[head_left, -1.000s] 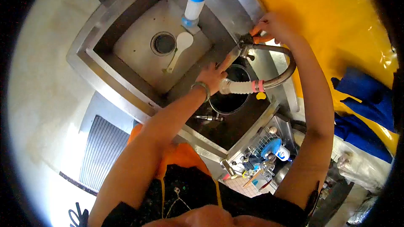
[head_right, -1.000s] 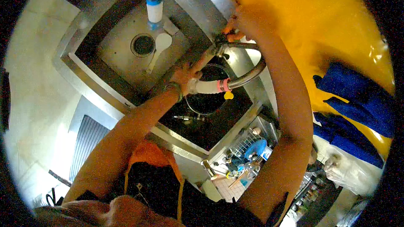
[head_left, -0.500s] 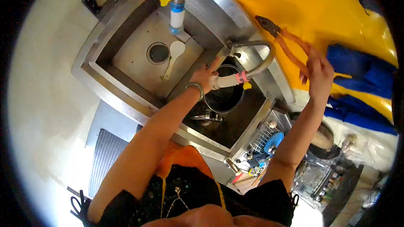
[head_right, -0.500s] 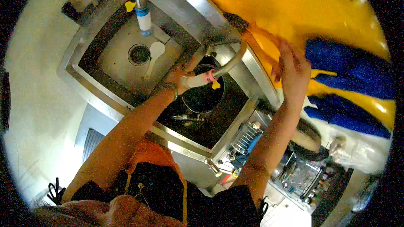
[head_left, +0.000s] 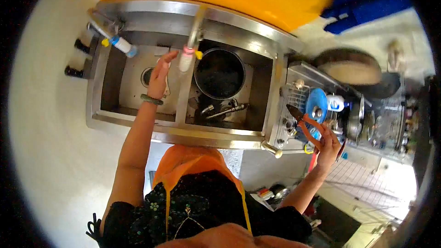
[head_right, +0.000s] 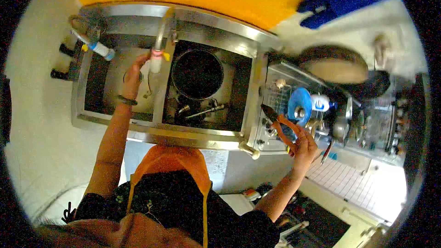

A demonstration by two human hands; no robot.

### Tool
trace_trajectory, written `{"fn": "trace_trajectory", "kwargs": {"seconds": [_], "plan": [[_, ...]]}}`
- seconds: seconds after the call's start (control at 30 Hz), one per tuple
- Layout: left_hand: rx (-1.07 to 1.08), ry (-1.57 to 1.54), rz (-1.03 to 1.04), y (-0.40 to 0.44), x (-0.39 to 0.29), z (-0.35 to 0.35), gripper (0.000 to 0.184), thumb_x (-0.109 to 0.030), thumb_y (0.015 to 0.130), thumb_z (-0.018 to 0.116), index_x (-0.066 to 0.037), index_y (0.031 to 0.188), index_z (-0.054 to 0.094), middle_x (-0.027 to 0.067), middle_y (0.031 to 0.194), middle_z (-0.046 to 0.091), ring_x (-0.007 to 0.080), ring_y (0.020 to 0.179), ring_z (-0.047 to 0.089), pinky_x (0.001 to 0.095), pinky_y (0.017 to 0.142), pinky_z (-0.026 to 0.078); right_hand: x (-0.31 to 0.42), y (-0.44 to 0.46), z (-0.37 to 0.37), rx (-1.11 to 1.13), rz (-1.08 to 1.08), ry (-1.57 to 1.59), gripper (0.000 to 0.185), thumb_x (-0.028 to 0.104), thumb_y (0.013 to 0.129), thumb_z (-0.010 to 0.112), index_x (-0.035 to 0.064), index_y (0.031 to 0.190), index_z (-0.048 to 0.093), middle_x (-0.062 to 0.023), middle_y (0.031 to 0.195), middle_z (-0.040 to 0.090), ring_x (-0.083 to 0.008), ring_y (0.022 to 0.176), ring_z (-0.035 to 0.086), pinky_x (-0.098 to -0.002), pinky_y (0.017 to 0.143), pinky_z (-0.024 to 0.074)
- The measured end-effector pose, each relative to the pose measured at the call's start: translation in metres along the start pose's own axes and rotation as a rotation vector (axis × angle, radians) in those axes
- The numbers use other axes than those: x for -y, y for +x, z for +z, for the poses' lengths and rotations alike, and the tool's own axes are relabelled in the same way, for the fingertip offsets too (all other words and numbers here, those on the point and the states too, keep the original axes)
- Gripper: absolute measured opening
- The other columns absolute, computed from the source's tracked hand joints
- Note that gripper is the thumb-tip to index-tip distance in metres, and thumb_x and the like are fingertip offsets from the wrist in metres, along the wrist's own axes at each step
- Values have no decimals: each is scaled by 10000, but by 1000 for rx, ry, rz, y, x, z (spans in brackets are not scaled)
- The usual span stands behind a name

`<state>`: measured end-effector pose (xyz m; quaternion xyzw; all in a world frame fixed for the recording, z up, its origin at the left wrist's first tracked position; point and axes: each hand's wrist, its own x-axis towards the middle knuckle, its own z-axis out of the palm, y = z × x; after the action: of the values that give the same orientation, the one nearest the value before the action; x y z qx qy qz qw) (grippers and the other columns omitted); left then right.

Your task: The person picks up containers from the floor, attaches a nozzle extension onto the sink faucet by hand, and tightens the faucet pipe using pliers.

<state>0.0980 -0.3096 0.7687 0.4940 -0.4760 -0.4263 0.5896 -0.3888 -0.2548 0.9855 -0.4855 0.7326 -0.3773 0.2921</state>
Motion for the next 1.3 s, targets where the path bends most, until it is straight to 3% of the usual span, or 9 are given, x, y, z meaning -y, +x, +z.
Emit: {"fn": "trace_trajectory", "kwargs": {"seconds": [0.07, 0.1, 0.23, 0.53, 0.6, 0.7, 0.93, 1.1, 1.3], "plan": [[89, 8, 205, 16, -13, 15, 421, -298, 963, 412, -13, 1268, 470, 112, 1256, 510, 206, 1223, 416, 357, 1060, 258, -17, -11, -17, -54, 15, 35, 319, 264, 923, 515, -5, 1032, 645, 37, 544, 460, -40, 390, 368, -204, 347, 281], [33, 73, 272, 26, -29, 34, 415, -341, 980, 380, -35, 1245, 471, 88, 1089, 570, 172, 1050, 526, 327, 943, 393, -24, -16, -22, -83, 22, 43, 322, 270, 925, 513, -4, 1029, 646, 39, 544, 457, -40, 389, 366, -204, 347, 280], [39, -39, -154, 36, -45, 56, 387, -400, 980, 365, -81, 1154, 500, 3, 823, 553, 70, 646, 506, 211, 566, 429, -56, -27, -37, -129, 57, 141, 329, 269, 927, 505, -11, 1033, 643, 46, 527, 425, -35, 385, 355, -206, 336, 272], [-139, -79, -189, 51, -34, 99, 357, -359, 955, 461, -54, 1095, 581, 18, 843, 594, 95, 714, 547, 227, 642, 449, -124, -33, -52, -238, 223, 164, 343, 289, 911, 536, -9, 1043, 643, 46, 529, 422, -48, 405, 398, -208, 347, 302], [-154, 104, -48, 46, -23, 96, 370, -357, 960, 450, -44, 1118, 572, 29, 884, 607, 105, 738, 561, 236, 651, 454, -139, -36, -54, -200, 190, 286, 325, 268, 916, 525, -6, 1045, 643, 40, 531, 424, -51, 403, 405, -211, 344, 298], [-183, -107, -155, 36, -38, 103, 388, -348, 971, 426, -36, 1165, 552, 45, 945, 610, 127, 817, 569, 260, 729, 455, -157, -35, -52, -202, 272, 365, 318, 256, 919, 501, -3, 1037, 644, 24, 562, 451, -63, 394, 416, -214, 342, 300], [-189, 446, -27, -3, -25, 55, 354, -248, 929, 535, -15, 1196, 522, 68, 1098, 587, 148, 1025, 534, 291, 929, 396, -235, -26, -27, -452, 446, 970, 358, 260, 920, 424, -14, 1089, 581, 3, 617, 479, -86, 415, 422, -214, 360, 328], [-191, 430, -231, -65, 12, 21, 306, -169, 913, 555, 0, 1168, 542, 74, 1095, 595, 144, 1010, 541, 273, 912, 407, -242, 4, -20, -384, 366, 1010, 270, 260, 939, 443, 38, 998, 584, 39, 584, 411, -62, 414, 335, -209, 351, 266], [-219, 406, -274, -128, 59, -12, 301, -146, 920, 532, 5, 1180, 543, 89, 1112, 597, 157, 1021, 554, 287, 911, 419, -293, -3, -37, -599, 330, 1228, 231, 253, 930, 453, 37, 904, 531, 8, 566, 395, -121, 413, 383, -239, 363, 327]]}}
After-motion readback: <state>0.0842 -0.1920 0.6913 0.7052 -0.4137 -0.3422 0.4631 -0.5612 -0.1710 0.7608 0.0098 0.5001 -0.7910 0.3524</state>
